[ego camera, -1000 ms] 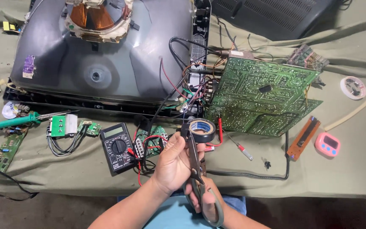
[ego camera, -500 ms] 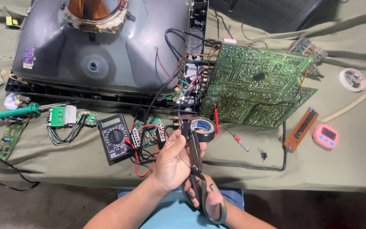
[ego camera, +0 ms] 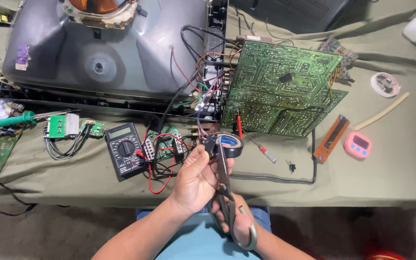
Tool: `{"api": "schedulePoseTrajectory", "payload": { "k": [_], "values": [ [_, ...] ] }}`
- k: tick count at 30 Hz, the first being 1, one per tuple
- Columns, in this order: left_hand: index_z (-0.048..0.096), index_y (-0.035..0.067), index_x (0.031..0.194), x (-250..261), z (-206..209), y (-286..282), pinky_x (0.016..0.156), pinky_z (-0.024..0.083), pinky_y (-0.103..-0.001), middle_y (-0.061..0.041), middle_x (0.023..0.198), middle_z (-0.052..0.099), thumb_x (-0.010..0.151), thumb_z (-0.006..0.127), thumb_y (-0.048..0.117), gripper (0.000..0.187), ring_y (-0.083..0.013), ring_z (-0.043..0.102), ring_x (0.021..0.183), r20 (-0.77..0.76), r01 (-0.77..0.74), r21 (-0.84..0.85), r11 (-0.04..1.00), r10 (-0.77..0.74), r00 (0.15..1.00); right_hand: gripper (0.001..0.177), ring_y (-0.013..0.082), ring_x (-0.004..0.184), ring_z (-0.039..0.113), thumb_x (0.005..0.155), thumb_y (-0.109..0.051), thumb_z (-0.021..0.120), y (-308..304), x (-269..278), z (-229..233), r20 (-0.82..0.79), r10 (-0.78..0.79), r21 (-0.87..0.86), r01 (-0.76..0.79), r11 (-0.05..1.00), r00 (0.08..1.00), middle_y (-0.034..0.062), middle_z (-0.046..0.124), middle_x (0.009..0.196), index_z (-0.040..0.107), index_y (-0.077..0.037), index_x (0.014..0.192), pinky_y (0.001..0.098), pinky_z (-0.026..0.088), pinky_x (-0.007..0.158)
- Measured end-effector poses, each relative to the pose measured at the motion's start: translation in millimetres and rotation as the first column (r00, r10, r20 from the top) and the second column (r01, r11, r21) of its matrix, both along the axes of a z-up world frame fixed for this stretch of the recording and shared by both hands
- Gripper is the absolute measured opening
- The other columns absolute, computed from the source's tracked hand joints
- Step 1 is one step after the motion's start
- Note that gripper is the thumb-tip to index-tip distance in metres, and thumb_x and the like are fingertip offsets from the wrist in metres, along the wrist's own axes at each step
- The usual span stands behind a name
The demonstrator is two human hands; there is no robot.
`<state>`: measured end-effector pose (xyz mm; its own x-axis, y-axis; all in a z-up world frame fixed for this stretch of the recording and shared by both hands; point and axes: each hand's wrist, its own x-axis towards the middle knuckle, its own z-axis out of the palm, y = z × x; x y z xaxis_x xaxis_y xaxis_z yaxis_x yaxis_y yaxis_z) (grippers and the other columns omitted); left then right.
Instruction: The person uses scissors to cut a piece of electrical tape, then wraps the tape around a bundle of wires connected to a circuit board. They then use a multimeter to test the connections on the circuit board.
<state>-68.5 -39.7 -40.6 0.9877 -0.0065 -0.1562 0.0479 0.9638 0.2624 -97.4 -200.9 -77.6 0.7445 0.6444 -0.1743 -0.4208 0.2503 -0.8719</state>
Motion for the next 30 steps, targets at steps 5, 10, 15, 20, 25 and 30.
{"api": "schedulePoseTrajectory", "payload": {
  "k": [5,10,15,20,25,30],
  "values": [
    [0.059,0.017,0.101,5,-6,20,0.084,0.057,-0.042,-0.017,0.104,0.074,0.102,0.064,0.023,0.007,-0.0325,0.074,0.097,0.036,-0.134,0.094,0.986,0.132,0.991,0.1,0.008,0.039,0.04,0.067,-0.093,0.058,-27,-2,-38,-0.054,-0.036,-0.101,0.03,0.994,0.998,0.0037,0.044,0.059,0.063,0.005,0.089,0.0225,0.031,0.032],
    [0.067,0.019,0.106,-4,-11,66,0.096,0.056,-0.04,-0.013,0.118,0.074,0.1,0.065,0.01,0.011,-0.0266,0.071,0.109,0.095,-0.334,0.0,0.942,0.333,0.938,0.083,0.0118,0.037,0.038,0.067,-0.074,0.061,-45,3,-38,-0.181,-0.139,-0.151,0.112,0.982,0.974,0.007,0.045,0.057,0.059,0.007,0.084,0.0245,0.028,0.033],
    [0.058,0.002,0.129,-38,-7,164,0.058,0.042,-0.01,-0.022,0.115,0.068,0.102,0.061,0.022,0.033,-0.0023,0.053,0.074,0.019,-0.454,0.128,0.882,0.455,0.89,0.082,0.0128,0.041,0.04,0.088,-0.08,0.056,-82,13,-53,0.204,-0.172,-0.259,0.223,0.94,0.964,0.0054,0.042,0.05,0.07,0.001,0.088,0.0261,0.033,0.035],
    [0.066,0.001,0.123,-64,22,288,0.095,0.056,-0.041,-0.019,0.113,0.072,0.098,0.059,0.025,0.035,-0.0298,0.07,0.104,-0.12,-0.73,0.318,0.605,0.789,0.602,0.024,0.0184,0.076,0.056,0.09,-0.018,0.07,-144,28,-95,0.248,-0.365,-0.475,0.441,0.761,0.897,0.0124,0.062,0.087,0.071,0.002,0.102,0.0291,0.039,0.069],
    [0.069,0.011,0.099,-84,17,399,0.07,0.046,-0.031,-0.006,0.087,0.069,0.09,0.071,0.029,0.02,-0.018,0.064,0.08,-0.182,-0.771,0.438,0.463,0.885,0.428,0.047,0.0138,0.093,0.062,0.07,-0.019,0.09,-121,57,1,0.437,-0.037,-0.858,0.429,0.283,0.899,0.0036,0.076,0.096,0.079,-0.01,0.115,0.0287,0.047,0.09],
    [0.073,0.017,0.119,-121,-137,661,0.079,0.051,-0.022,-0.001,0.116,0.079,0.098,0.064,0.026,0.025,-0.0147,0.077,0.112,-0.061,-0.607,0.664,0.437,0.84,0.539,0.046,0.0216,0.09,0.064,0.078,-0.053,0.083,-113,82,29,0.419,0.209,-0.9,0.435,-0.034,0.883,0.0015,0.069,0.095,0.072,-0.012,0.097,0.0333,0.046,0.081]
  ]
}}
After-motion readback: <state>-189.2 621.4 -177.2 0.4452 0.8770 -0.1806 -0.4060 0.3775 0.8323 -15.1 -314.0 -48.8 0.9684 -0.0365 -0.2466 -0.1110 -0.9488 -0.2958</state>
